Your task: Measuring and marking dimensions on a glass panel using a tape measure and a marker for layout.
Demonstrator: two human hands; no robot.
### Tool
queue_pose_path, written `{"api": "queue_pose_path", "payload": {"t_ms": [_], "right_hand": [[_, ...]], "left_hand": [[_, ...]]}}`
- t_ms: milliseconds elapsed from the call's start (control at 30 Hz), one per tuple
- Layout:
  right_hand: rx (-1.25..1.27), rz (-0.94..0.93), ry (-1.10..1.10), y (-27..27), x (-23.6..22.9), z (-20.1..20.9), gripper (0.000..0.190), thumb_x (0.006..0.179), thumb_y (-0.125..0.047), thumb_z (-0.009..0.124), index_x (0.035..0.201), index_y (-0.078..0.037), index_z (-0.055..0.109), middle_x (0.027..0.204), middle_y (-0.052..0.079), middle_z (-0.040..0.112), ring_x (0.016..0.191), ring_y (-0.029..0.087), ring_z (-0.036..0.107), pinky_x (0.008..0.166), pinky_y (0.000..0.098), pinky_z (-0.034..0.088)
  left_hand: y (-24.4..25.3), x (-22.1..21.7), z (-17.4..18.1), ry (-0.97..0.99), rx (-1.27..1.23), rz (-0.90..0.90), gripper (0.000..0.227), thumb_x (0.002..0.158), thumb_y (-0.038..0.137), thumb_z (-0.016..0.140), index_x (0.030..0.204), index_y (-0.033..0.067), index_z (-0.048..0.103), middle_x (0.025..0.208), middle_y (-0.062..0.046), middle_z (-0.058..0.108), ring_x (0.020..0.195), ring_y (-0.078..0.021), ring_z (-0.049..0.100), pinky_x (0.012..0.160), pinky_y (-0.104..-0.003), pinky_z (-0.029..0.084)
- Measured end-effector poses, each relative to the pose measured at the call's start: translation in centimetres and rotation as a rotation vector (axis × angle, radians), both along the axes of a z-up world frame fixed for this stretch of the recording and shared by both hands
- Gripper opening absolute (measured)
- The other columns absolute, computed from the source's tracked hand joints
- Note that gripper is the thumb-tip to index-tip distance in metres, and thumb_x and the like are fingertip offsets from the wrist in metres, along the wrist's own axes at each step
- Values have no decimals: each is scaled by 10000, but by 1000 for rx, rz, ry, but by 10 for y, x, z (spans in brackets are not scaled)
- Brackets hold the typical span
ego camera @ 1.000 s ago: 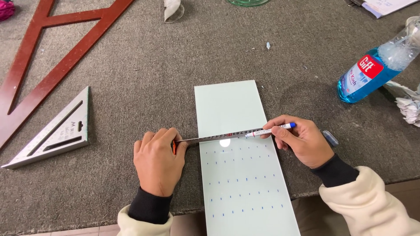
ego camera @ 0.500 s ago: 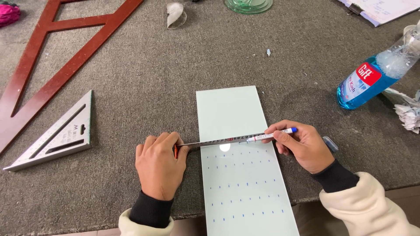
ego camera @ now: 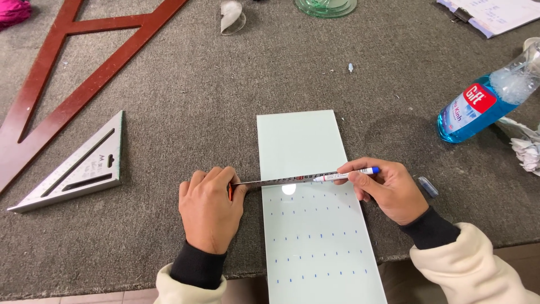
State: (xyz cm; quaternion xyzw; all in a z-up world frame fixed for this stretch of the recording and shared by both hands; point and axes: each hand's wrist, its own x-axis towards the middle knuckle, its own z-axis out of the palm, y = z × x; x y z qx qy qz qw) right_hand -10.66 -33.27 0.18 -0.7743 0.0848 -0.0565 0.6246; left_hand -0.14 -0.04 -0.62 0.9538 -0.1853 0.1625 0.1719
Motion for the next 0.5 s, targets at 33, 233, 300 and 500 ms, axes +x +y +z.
{"api": "queue_pose_path", "payload": {"t_ms": [33, 233, 300, 500], "right_hand": [[0, 1, 1, 0, 1, 1, 300, 1026, -225, 722, 1130, 20, 862, 574, 85, 606, 554, 143, 516, 529, 290, 425], [-165, -15, 77, 1, 0, 3, 308, 988, -300, 759, 1122, -70, 913, 577, 55, 636, 548, 99, 485, 537, 271, 358], [-139, -6, 65, 1, 1, 1, 310, 987, -286, 761, 1137, -57, 908, 576, 69, 625, 549, 108, 489, 544, 265, 377], [-125, -15, 76, 4, 1, 3, 302, 991, -268, 761, 1134, -49, 912, 574, 78, 619, 567, 117, 535, 576, 270, 435]], "left_hand": [[0, 0, 1, 1, 0, 1, 298, 900, 369, 850, 800, 229, 606, 806, 81, 694, 835, -268, 602, 850, -454, 441], [1, -1, 1, -2, 5, -14, 278, 910, 354, 826, 805, 227, 602, 831, 83, 696, 851, -277, 603, 845, -460, 441], [1, 0, 1, -28, 3, -14, 263, 893, 362, 846, 816, 238, 628, 811, 81, 687, 840, -273, 598, 818, -445, 433], [1, 0, 1, -25, 1, -8, 259, 889, 366, 842, 810, 240, 630, 819, 80, 692, 846, -278, 600, 826, -451, 433]]}}
